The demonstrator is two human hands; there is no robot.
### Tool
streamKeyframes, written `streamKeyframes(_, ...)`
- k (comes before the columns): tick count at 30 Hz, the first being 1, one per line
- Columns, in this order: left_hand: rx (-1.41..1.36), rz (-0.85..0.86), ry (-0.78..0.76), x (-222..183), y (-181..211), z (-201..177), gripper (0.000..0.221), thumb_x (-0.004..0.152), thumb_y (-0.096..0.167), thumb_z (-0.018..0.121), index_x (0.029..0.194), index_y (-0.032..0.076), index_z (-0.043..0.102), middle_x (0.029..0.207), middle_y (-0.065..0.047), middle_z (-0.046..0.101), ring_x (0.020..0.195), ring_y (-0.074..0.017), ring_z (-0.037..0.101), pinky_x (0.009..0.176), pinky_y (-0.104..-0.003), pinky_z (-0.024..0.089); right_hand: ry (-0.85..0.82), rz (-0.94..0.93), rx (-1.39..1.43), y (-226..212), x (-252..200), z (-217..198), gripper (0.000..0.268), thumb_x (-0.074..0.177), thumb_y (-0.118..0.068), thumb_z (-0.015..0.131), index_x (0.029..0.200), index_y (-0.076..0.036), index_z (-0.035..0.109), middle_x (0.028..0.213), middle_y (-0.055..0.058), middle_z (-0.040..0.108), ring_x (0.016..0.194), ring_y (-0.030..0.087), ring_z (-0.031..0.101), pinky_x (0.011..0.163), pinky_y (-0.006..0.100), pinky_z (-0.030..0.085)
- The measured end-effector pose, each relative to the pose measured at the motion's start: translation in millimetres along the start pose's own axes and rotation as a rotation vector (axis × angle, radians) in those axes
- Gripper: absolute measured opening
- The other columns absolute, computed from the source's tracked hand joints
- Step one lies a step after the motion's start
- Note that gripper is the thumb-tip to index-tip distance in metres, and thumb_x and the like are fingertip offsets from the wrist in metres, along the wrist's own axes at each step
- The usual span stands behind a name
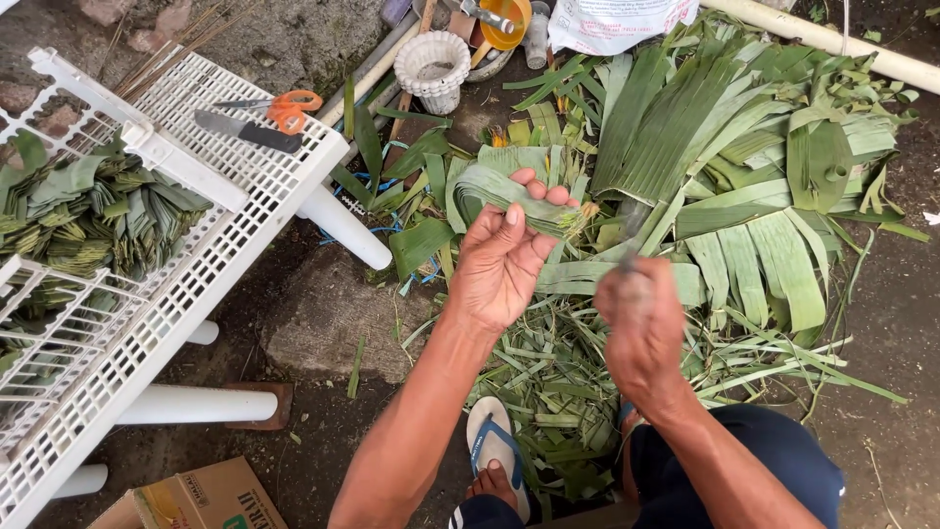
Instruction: Tearing banana leaves into strips and trimming them to size using a knife.
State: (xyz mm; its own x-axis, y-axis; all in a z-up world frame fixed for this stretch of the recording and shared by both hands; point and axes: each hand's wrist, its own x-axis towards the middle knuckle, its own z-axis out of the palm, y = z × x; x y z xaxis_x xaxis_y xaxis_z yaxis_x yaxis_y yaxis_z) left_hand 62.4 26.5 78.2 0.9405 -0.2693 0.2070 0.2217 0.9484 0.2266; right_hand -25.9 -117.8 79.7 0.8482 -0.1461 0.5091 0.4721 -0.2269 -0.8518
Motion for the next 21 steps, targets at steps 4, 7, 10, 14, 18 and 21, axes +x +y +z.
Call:
streamKeyframes(4, 0.005, 0.004, -0.006, -2.2, -4.9, 14.8, 0.041, 0.101, -0.005, 0.060, 0.141, -0.008, 0.049, 0.124, -0.026, 0.062, 0.124, -0.0460, 0.060, 0.106, -0.060, 0.053, 0.052, -0.060, 0.031, 12.2, -2.2, 3.3, 0.035, 0.114, -0.030, 0.034, 0.104, -0.005, 0.055, 0.067, 0.004, 0.053, 0.050, 0.012, 0.047, 0.047, 0.024, 0.041)
streamKeyframes(7, 0.019, 0.006, -0.003, -5.6, -7.5, 19.5, 0.041, 0.101, -0.005, 0.060, 0.140, -0.008, 0.050, 0.123, -0.027, 0.062, 0.123, -0.0470, 0.060, 0.104, -0.059, 0.054, 0.145, -0.121, -0.001, 16.8, -2.5, -10.5, 0.034, 0.113, -0.034, 0.032, 0.107, -0.007, 0.052, 0.071, 0.002, 0.051, 0.054, 0.009, 0.046, 0.050, 0.024, 0.039)
streamKeyframes(10, 0.017, 0.016, 0.015, -0.3, -12.0, -4.2, 0.042, 0.100, -0.007, 0.061, 0.140, -0.007, 0.051, 0.124, -0.027, 0.063, 0.122, -0.0440, 0.061, 0.104, -0.056, 0.057, -0.100, 0.080, -0.005, -0.5, 4.4, 1.0, 0.039, 0.115, -0.027, 0.031, 0.098, -0.005, 0.059, 0.059, 0.000, 0.051, 0.047, 0.010, 0.042, 0.045, 0.024, 0.040)
streamKeyframes(14, 0.073, 0.052, 0.055, -6.5, -14.9, 2.5, 0.039, 0.099, -0.005, 0.062, 0.137, -0.006, 0.052, 0.123, -0.027, 0.063, 0.123, -0.0461, 0.060, 0.103, -0.057, 0.056, -0.005, 0.108, 0.161, 9.9, 6.9, -19.1, 0.040, 0.115, -0.038, 0.028, 0.101, -0.010, 0.053, 0.063, -0.004, 0.041, 0.053, 0.006, 0.041, 0.049, 0.021, 0.036)
streamKeyframes(18, 0.108, 0.055, 0.105, -13.1, -19.9, 16.5, 0.036, 0.098, -0.005, 0.064, 0.133, -0.005, 0.055, 0.119, -0.026, 0.065, 0.119, -0.0461, 0.062, 0.101, -0.055, 0.059, 0.170, 0.159, 0.092, 2.9, 16.6, -18.8, 0.021, 0.097, -0.006, 0.077, 0.108, 0.001, 0.060, 0.069, 0.005, 0.057, 0.049, 0.003, 0.047, 0.046, 0.019, 0.040)
streamKeyframes(21, 0.100, 0.054, 0.137, -15.5, -29.5, 17.2, 0.034, 0.098, -0.005, 0.064, 0.131, -0.005, 0.056, 0.118, -0.025, 0.066, 0.118, -0.0459, 0.063, 0.099, -0.054, 0.060, 0.213, 0.142, 0.103, -1.3, 15.4, -15.0, 0.023, 0.094, 0.002, 0.079, 0.112, 0.004, 0.064, 0.077, 0.007, 0.058, 0.046, 0.002, 0.045, 0.041, 0.020, 0.039)
